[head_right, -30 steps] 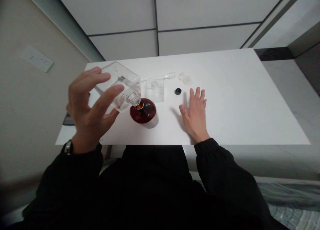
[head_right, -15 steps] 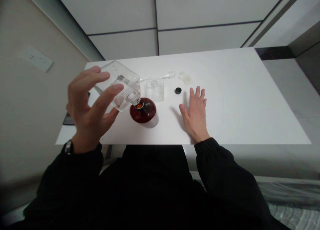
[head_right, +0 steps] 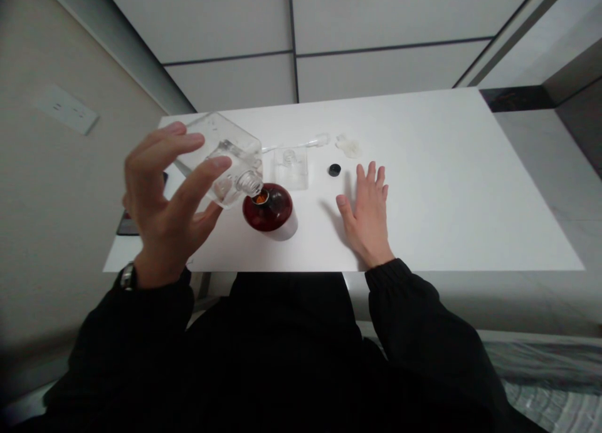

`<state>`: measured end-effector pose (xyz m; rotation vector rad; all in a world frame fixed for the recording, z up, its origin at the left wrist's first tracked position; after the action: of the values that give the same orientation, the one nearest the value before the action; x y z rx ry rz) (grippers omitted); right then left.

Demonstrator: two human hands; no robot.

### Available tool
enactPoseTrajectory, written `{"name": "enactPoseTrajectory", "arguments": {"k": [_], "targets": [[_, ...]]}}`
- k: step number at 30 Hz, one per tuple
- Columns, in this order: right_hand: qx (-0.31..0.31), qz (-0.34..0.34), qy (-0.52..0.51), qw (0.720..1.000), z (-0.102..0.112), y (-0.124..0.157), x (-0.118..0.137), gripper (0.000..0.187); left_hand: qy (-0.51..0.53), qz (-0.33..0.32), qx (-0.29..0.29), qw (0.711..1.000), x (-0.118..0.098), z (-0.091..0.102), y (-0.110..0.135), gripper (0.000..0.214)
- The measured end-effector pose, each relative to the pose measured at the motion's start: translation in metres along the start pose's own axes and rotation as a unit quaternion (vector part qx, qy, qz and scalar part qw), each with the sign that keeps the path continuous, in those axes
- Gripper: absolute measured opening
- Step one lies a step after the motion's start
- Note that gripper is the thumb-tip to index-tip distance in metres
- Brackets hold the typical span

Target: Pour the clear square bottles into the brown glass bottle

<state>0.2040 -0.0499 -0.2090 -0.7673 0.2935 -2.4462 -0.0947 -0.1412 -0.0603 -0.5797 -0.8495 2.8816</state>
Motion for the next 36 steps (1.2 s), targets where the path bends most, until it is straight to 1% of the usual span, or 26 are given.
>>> {"name": "enactPoseTrajectory", "arguments": {"k": [5,10,13,22,26,30,32,36], "targets": [[0.001,0.000,0.000,1.000,0.0006,0.0003,0.0007,0.084,-0.011,-0.016,-0.022,1.000,-0.0016,0.0011,-0.0019,0.038],[-0.005,-0.010,-0.005,1.000,0.0007,-0.0006,0.0015,0.092,-0.012,-0.009,-0.026,1.000,-0.0011,0.0004,-0.0036,0.036],[-0.005,-0.008,-0.004,1.000,0.0000,-0.0006,0.0008,0.090,0.000,-0.009,-0.030,1.000,-0.0006,-0.0004,-0.0046,0.034],[-0.005,0.002,0.002,1.000,-0.0010,0.0009,-0.0005,0.083,0.014,-0.002,-0.022,1.000,-0.0007,-0.0007,-0.0036,0.034],[0.004,-0.006,0.005,1.000,0.0001,0.0002,0.0003,0.086,0.000,-0.007,-0.026,1.000,0.0011,-0.0015,-0.0028,0.037],[0.006,-0.008,0.000,1.000,0.0010,-0.0003,0.0013,0.088,0.004,-0.008,-0.020,1.000,-0.0004,-0.0008,-0.0043,0.034],[0.002,-0.008,-0.004,1.000,0.0013,-0.0003,0.0017,0.088,-0.024,-0.019,-0.038,0.999,-0.0030,0.0010,-0.0051,0.033],[0.007,-0.014,-0.008,1.000,0.0019,-0.0007,0.0024,0.091,-0.084,-0.073,-0.084,0.990,-0.0073,0.0040,-0.0062,0.031]]}}
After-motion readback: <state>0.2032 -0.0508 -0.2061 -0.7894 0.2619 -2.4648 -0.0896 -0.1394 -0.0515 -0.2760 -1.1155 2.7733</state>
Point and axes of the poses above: each hand's wrist, its own y-axis away from the middle knuckle, its own z-axis out of the back of the hand, x = y × z, the point moved 1 cm from there along -y, towards the middle knuckle, and after that the axes turned 15 degrees about z, right-handed, at the moved point
